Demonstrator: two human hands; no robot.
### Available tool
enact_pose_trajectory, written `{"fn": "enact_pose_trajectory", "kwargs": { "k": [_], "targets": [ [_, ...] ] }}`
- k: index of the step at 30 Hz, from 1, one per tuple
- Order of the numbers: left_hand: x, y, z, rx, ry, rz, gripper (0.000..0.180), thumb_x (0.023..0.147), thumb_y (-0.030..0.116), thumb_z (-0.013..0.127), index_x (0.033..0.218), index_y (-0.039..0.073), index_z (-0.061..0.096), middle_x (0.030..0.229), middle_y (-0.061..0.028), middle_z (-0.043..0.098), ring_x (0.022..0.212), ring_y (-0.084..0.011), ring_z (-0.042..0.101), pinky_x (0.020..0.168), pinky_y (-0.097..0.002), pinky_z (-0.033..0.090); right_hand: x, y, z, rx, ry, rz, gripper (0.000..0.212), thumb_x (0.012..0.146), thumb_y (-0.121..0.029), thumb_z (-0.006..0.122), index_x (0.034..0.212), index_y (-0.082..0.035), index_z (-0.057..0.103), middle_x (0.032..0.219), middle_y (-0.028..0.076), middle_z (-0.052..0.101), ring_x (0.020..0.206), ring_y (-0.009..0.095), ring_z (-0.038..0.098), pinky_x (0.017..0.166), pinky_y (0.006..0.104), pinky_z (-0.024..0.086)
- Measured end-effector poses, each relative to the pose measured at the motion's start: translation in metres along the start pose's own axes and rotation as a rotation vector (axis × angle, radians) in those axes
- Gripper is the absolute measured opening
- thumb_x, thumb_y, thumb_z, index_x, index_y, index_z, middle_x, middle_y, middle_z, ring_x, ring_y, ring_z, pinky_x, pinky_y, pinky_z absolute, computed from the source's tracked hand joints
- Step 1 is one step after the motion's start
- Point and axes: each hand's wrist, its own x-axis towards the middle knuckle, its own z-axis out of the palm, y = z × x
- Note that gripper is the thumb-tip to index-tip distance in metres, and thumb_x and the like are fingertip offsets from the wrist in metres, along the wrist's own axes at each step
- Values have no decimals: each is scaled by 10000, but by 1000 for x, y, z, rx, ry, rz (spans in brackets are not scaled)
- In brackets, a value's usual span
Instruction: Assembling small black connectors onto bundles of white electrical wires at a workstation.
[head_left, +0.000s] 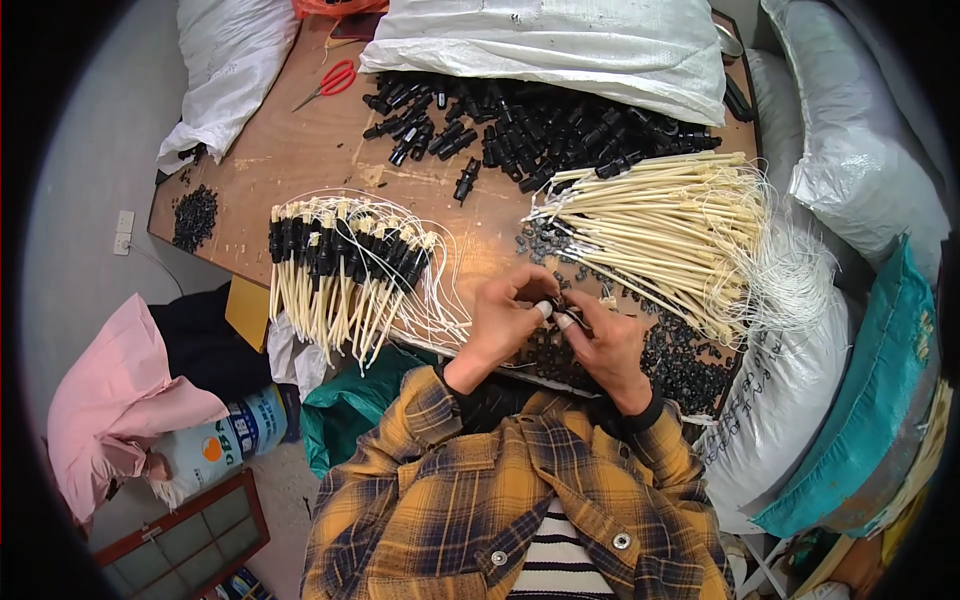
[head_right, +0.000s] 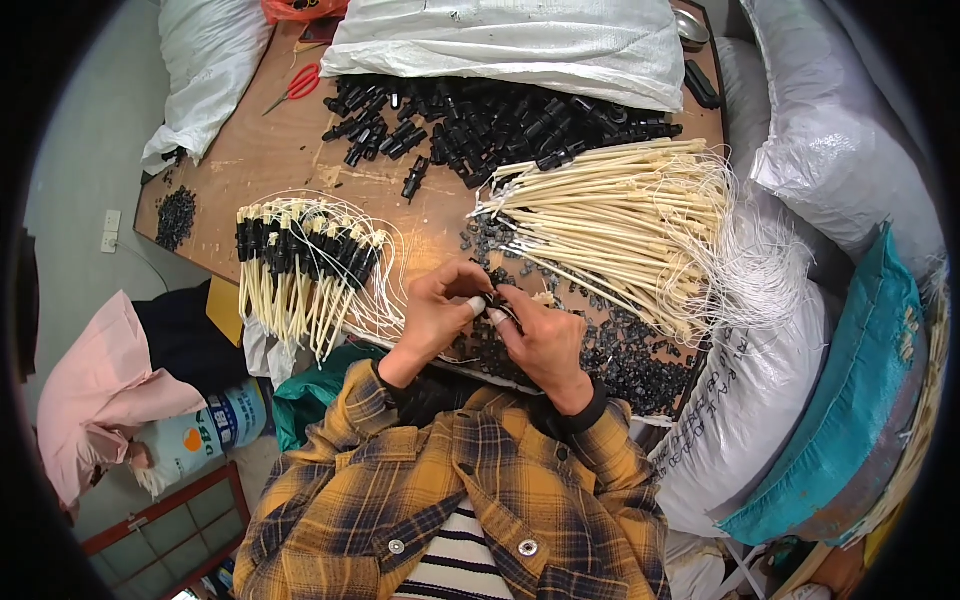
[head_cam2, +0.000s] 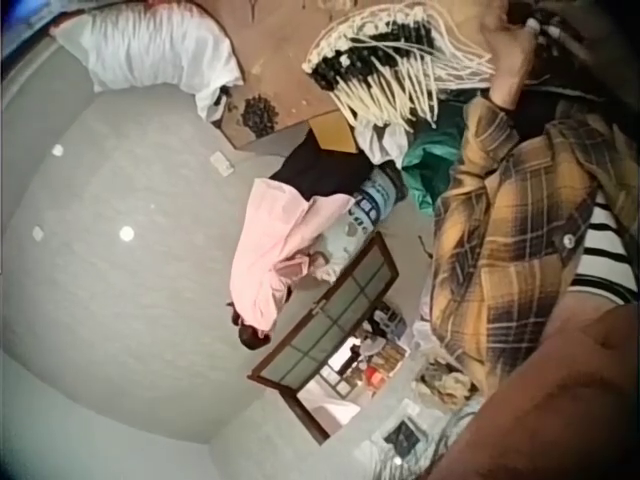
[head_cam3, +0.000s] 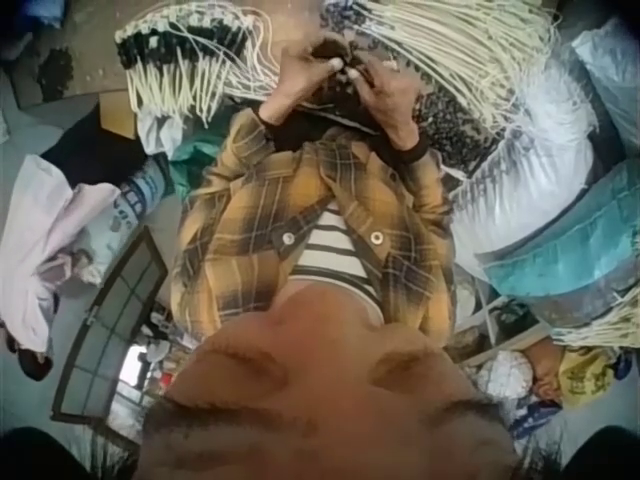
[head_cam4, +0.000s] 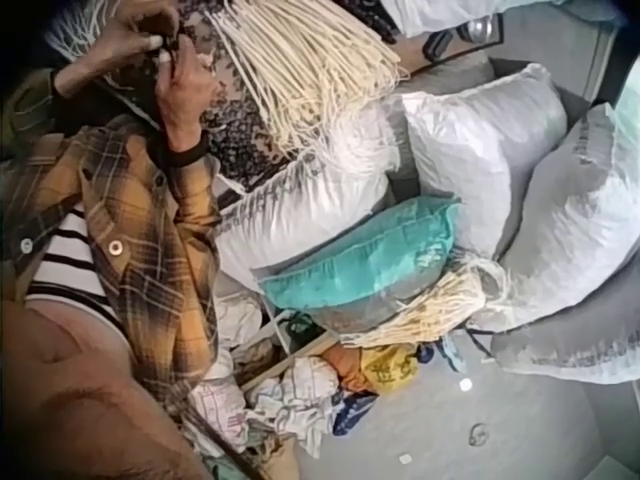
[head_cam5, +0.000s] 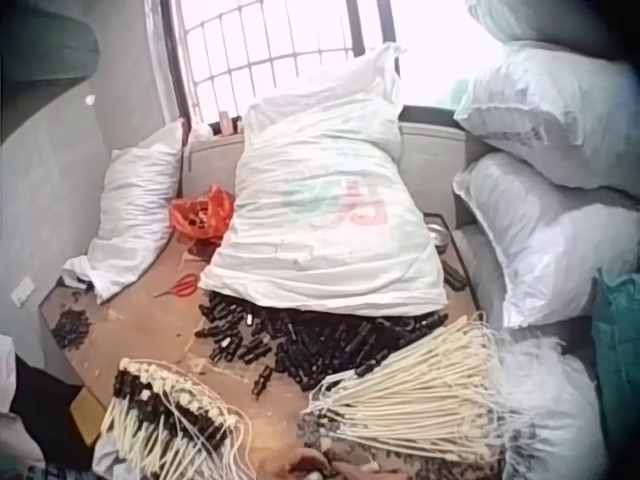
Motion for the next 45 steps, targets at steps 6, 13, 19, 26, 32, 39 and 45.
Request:
{"fn": "enact_pose_trajectory", "kwargs": {
  "k": [6, 13, 19, 26, 32, 39, 45],
  "targets": [
    [0, 3, -4, -10, -33, -111, 263, 763, -141, 600, 978, 0, 655, 918, -22, 669, 866, -110, 636, 746, -241, 518, 3, 4, 1, -10, 75, -81, 247, 784, -165, 728, 1025, -123, 688, 692, 90, 660, 545, 251, 627, 469, 339, 453],
    [-1, 1, -8, -292, -99, -132, 192, 819, -95, 609, 961, 20, 668, 907, -9, 659, 698, -48, 589, 533, -175, 487, 10, -8, -8, -36, 87, -40, 224, 788, -176, 722, 1004, -127, 689, 687, 65, 634, 549, 252, 615, 471, 351, 448],
    [-2, -1, -3, -361, -70, -144, 217, 801, -108, 618, 969, 20, 667, 996, -22, 648, 788, -76, 612, 607, -192, 499, 5, -4, -4, -58, 58, -53, 175, 773, -169, 712, 941, -125, 686, 665, 57, 588, 536, 261, 595, 476, 359, 447],
    [-3, -1, 1, -36, -60, 75, 254, 744, -152, 609, 941, -7, 678, 925, -47, 662, 861, -138, 633, 765, -250, 506, 4, -4, 2, 116, 54, 26, 113, 757, -121, 659, 864, -91, 679, 705, 79, 618, 584, 282, 615, 510, 376, 472],
    [-3, -9, 0, 84, -7, 194, 218, 750, -117, 639, 928, -1, 687, 946, -39, 644, 918, -138, 618, 797, -259, 492, 6, -9, 0, 23, 72, 19, 105, 762, -119, 659, 858, -80, 675, 721, 80, 630, 573, 283, 613, 503, 366, 469],
    [-3, 2, 3, 151, 6, 142, 217, 730, -100, 642, 913, 8, 685, 874, -78, 659, 806, -158, 637, 701, -287, 509, 6, -7, 1, 0, 114, -6, 90, 768, -123, 660, 853, -94, 673, 710, 72, 623, 554, 275, 605, 483, 362, 454],
    [1, 1, 0, 237, 29, 282, 184, 712, -48, 657, 887, 3, 684, 874, -90, 650, 785, -201, 640, 693, -285, 506, 6, -12, -3, 24, 37, 34, 122, 764, -78, 672, 879, -42, 689, 730, 102, 644, 585, 268, 625, 523, 340, 476]
  ]
}}
